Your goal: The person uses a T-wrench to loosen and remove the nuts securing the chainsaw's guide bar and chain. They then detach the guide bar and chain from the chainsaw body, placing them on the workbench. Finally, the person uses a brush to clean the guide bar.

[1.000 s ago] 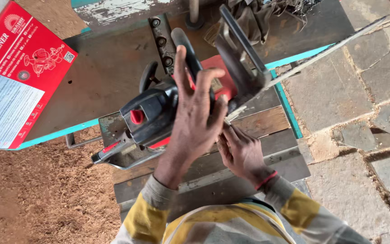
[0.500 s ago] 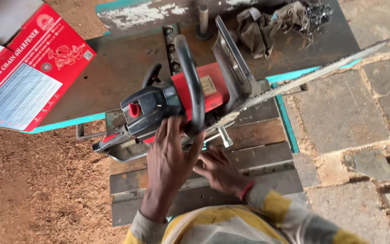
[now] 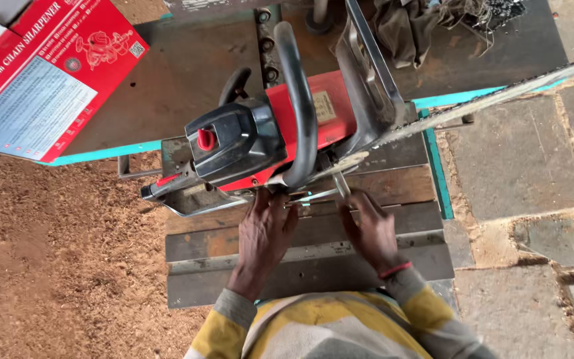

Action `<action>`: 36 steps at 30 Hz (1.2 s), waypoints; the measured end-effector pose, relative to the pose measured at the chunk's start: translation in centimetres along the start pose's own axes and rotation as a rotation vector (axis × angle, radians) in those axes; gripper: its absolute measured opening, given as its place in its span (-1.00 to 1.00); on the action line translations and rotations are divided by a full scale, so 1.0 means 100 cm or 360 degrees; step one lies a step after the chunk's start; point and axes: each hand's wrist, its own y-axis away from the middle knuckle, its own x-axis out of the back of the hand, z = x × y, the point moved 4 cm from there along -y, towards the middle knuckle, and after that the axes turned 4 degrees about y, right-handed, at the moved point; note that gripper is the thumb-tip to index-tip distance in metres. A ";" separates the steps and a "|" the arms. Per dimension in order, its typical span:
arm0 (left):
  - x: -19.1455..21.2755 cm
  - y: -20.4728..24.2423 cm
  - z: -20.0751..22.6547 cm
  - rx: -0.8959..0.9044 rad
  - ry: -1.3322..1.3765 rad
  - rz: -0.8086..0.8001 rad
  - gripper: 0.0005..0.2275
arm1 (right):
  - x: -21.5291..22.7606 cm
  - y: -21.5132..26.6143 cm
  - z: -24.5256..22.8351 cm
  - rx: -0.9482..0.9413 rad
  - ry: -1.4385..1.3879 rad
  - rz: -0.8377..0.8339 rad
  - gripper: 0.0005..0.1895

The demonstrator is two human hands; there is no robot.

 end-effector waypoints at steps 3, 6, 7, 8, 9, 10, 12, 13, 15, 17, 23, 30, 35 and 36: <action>0.009 -0.006 0.006 -0.0146 -0.0018 0.0011 -0.74 | -0.024 0.013 0.035 -0.0392 -0.0943 0.0243 -0.86; 0.014 -0.006 0.019 -0.0103 0.0154 -0.0026 -0.73 | -0.011 0.023 0.063 -0.0745 -0.1276 0.0385 -0.88; 0.016 -0.006 0.023 -0.0062 0.0236 -0.0043 -0.74 | -0.002 0.025 0.066 -0.0843 -0.1217 0.0412 -0.88; 0.015 -0.009 0.024 0.0063 0.0425 -0.0167 -0.73 | -0.002 0.027 0.068 -0.0987 -0.1271 0.0312 -0.84; 0.011 -0.010 0.025 0.0187 0.0619 -0.0304 -0.72 | 0.000 0.031 0.071 -0.1137 -0.1318 0.0219 -0.79; 0.005 -0.010 0.026 0.0313 0.0808 -0.0443 -0.71 | -0.001 0.038 0.074 -0.1286 -0.1366 0.0124 -0.73; -0.002 -0.014 0.040 0.0039 0.0971 -0.0490 -0.75 | -0.017 0.045 0.080 -0.1369 -0.1382 -0.0138 -0.73; -0.005 -0.013 0.047 -0.0089 0.1052 -0.0513 -0.76 | -0.028 0.052 0.081 -0.1410 -0.1392 -0.0277 -0.73; -0.021 -0.009 0.058 0.0045 0.1466 -0.0703 -0.75 | -0.033 0.059 0.074 -0.0803 -0.0427 -0.0411 -0.74; -0.027 -0.009 0.063 0.0125 0.1644 -0.0794 -0.73 | -0.039 0.063 0.067 -0.0685 -0.0212 -0.0531 -0.70; -0.021 -0.003 0.034 0.0418 0.1531 -0.0469 -0.73 | -0.005 0.053 0.030 -0.1331 -0.1420 -0.0404 -0.71; -0.056 -0.011 -0.029 0.0858 0.1586 -0.0386 -0.64 | -0.024 0.001 0.026 -0.1208 -0.1528 0.0045 -0.65; -0.056 -0.012 -0.026 0.0861 0.1670 -0.0432 -0.63 | -0.030 -0.014 0.012 -0.1369 -0.1765 0.0107 -0.65; -0.057 -0.010 -0.026 0.0863 0.1710 -0.0447 -0.63 | -0.030 -0.013 0.014 -0.1478 -0.1820 0.0093 -0.65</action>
